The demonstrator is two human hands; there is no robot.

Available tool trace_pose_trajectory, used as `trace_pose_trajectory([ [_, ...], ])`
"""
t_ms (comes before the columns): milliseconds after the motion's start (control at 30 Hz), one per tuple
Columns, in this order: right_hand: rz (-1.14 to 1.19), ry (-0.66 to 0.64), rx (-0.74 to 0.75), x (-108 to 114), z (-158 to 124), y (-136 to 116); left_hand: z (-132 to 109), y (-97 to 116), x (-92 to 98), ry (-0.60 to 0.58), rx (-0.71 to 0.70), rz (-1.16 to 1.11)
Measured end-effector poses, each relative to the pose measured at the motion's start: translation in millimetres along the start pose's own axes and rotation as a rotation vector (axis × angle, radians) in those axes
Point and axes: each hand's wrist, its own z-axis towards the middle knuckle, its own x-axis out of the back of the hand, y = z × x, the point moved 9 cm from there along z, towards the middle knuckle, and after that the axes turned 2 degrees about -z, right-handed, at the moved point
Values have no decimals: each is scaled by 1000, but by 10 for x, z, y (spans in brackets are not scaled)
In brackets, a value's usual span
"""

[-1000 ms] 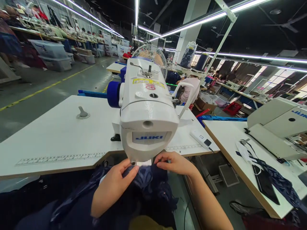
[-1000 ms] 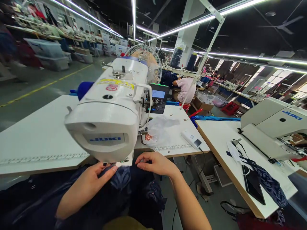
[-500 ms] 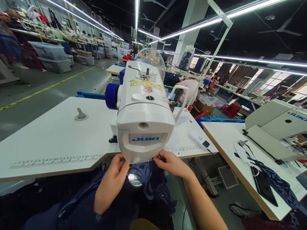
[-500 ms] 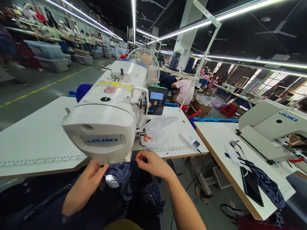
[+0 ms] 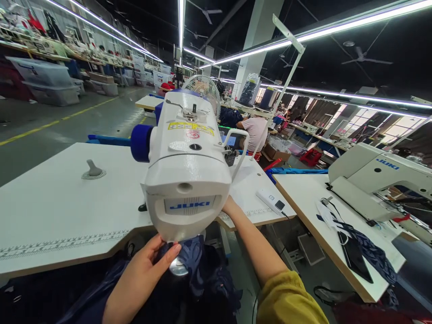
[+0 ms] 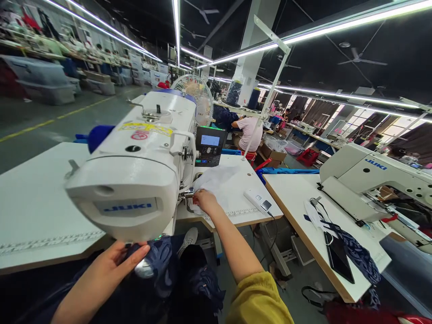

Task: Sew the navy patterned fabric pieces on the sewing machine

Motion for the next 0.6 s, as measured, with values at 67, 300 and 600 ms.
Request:
trace_pose_trajectory([
  [67,-34,3,-22,-38,32,55,-3,-7,21,20,6,27],
  [300,-14,63,-20,99,-65,165,-12,33,28,37,22,90],
  [600,146,160,7,183,-222,144,-41,133,0,41,-57,35],
])
